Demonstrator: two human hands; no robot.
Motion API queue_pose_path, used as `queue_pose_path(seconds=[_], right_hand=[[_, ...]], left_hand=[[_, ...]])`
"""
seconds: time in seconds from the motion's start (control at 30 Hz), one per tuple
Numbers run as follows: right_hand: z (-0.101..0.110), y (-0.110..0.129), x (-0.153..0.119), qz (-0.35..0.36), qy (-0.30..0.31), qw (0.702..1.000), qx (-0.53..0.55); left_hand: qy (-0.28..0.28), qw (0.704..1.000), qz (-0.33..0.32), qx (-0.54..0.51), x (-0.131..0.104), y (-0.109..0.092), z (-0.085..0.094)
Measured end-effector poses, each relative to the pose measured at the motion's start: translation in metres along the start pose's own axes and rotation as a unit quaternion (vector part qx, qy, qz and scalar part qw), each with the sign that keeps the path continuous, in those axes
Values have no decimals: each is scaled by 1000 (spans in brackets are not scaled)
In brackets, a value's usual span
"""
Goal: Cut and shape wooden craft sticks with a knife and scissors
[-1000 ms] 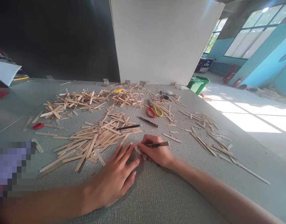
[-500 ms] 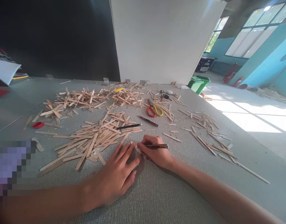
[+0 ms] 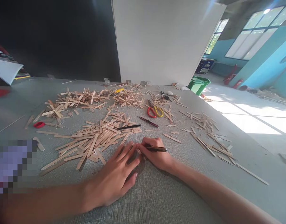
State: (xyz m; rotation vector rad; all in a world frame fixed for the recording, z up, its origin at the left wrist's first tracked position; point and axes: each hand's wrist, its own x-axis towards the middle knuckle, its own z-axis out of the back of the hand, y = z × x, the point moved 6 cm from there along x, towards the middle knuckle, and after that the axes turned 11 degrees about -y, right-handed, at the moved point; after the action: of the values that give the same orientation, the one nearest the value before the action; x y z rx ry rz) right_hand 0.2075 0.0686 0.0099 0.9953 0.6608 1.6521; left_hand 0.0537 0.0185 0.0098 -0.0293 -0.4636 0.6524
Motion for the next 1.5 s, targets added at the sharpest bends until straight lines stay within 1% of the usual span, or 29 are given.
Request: queue_pose_path(seconds=[0.13, 0.27, 0.47, 0.67, 0.8, 0.93, 1.17, 1.4, 1.5], right_hand=[[0, 1, 0, 8, -2, 1000, -23], [-1, -2, 0, -4, -4, 1000, -5], [0, -3, -1, -5, -8, 1000, -1], [0, -4, -1, 1, -6, 1000, 6], [0, -3, -2, 28, -9, 999, -14], [-3, 0, -2, 67, 12, 997, -40], [-5, 1, -4, 74, 19, 996, -38], [-7, 2, -5, 114, 14, 993, -23], [-7, 1, -6, 123, 13, 992, -23]], left_hand=[[9, 1000, 2, -4, 2, 0, -1], [14, 1000, 2, -4, 2, 1, 0], [-2, 1000, 2, -17, 0, 0, 0], [12, 1000, -1, 4, 2, -1, 0], [23, 1000, -7, 13, 3, -2, 0], [16, 1000, -11, 5, 3, -4, 2], [20, 999, -40, 24, 6, -7, 0], [12, 997, -65, 50, 8, -7, -1], [17, 996, -72, 59, 10, -8, -1]])
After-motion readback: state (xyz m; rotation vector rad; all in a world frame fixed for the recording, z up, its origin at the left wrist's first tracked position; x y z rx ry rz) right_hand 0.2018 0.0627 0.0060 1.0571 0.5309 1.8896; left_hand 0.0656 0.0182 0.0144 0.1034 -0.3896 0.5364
